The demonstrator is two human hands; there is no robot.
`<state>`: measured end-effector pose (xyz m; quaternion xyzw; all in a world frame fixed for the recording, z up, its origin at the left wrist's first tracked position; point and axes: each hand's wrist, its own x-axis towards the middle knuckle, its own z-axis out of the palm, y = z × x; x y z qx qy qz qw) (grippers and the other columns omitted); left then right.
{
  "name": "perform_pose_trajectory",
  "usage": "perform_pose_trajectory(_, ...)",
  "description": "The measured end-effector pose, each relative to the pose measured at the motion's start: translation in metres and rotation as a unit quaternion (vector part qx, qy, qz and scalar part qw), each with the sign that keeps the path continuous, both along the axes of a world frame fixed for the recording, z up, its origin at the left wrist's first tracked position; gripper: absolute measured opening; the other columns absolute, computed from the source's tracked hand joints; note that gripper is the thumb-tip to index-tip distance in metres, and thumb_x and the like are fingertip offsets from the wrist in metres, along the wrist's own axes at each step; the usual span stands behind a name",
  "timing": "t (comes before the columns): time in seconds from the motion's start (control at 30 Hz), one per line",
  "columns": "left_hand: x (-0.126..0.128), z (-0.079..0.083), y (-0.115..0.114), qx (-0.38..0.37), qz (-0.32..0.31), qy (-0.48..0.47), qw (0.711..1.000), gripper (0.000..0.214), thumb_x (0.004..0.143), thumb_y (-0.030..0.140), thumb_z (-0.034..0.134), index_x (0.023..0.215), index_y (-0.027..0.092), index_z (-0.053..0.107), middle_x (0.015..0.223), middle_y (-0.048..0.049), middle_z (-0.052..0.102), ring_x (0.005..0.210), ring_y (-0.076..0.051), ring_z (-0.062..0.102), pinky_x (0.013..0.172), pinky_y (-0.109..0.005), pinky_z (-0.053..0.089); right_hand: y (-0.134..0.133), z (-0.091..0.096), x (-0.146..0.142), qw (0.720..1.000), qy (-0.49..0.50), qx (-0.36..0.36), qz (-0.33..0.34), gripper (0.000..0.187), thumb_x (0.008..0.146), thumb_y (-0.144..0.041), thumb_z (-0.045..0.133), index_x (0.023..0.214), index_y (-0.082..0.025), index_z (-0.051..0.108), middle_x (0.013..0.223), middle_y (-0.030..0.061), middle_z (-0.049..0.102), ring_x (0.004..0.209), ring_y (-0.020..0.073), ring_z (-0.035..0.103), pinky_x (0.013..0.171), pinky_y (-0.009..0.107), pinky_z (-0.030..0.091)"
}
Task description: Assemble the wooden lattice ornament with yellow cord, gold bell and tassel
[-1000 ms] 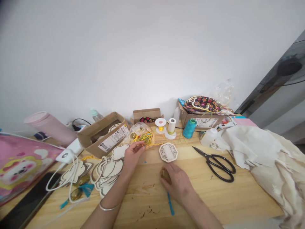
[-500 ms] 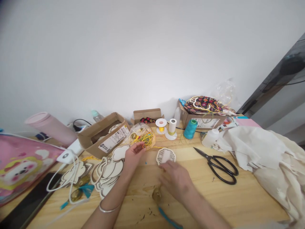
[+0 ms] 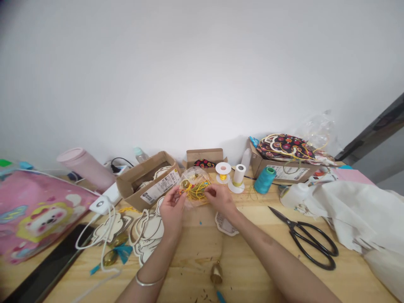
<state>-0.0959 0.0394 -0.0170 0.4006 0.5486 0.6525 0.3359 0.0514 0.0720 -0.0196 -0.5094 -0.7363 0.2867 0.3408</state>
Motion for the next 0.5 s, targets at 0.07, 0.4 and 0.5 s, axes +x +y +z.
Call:
perform_pose_trajectory(0.07,-0.001,-0.005,0.001,-0.008,0.006,-0.007,1.0,0.032,0.069,0.024,0.059,0.1,0.016,0.057,0.091,-0.0063,0.063,0.082,-0.014,0.059,0.076,-0.029,0.048,0.008,0.006,0.0,0.999,-0.028,0.015,-0.003,0.02,0.078,-0.017,0.043,0.084,-0.015,0.062,0.078,0.0051,0.067,0.068,0.0157,0.061,0.061,0.028,0.049)
perform_pose_trajectory(0.4,0.001,-0.006,0.001,-0.03,-0.097,0.079,0.992,0.023,0.07,0.017,0.054,0.092,0.015,0.061,0.095,-0.0078,0.062,0.085,-0.017,0.059,0.078,-0.034,0.047,0.023,0.026,-0.002,0.969,-0.245,0.025,0.006,0.04,0.074,-0.006,0.042,0.112,-0.013,0.05,0.107,0.0175,0.059,0.084,0.0262,0.061,0.069,0.035,0.046)
perform_pose_trajectory(0.5,0.0,-0.005,-0.001,-0.022,-0.119,0.163,0.979,0.025,0.069,0.01,0.051,0.091,0.016,0.062,0.097,-0.0076,0.06,0.089,-0.018,0.057,0.08,-0.034,0.046,0.021,0.032,0.008,0.956,-0.294,0.007,-0.005,0.042,0.075,-0.006,0.041,0.117,-0.008,0.044,0.092,0.0193,0.064,0.078,0.0273,0.062,0.066,0.036,0.045)
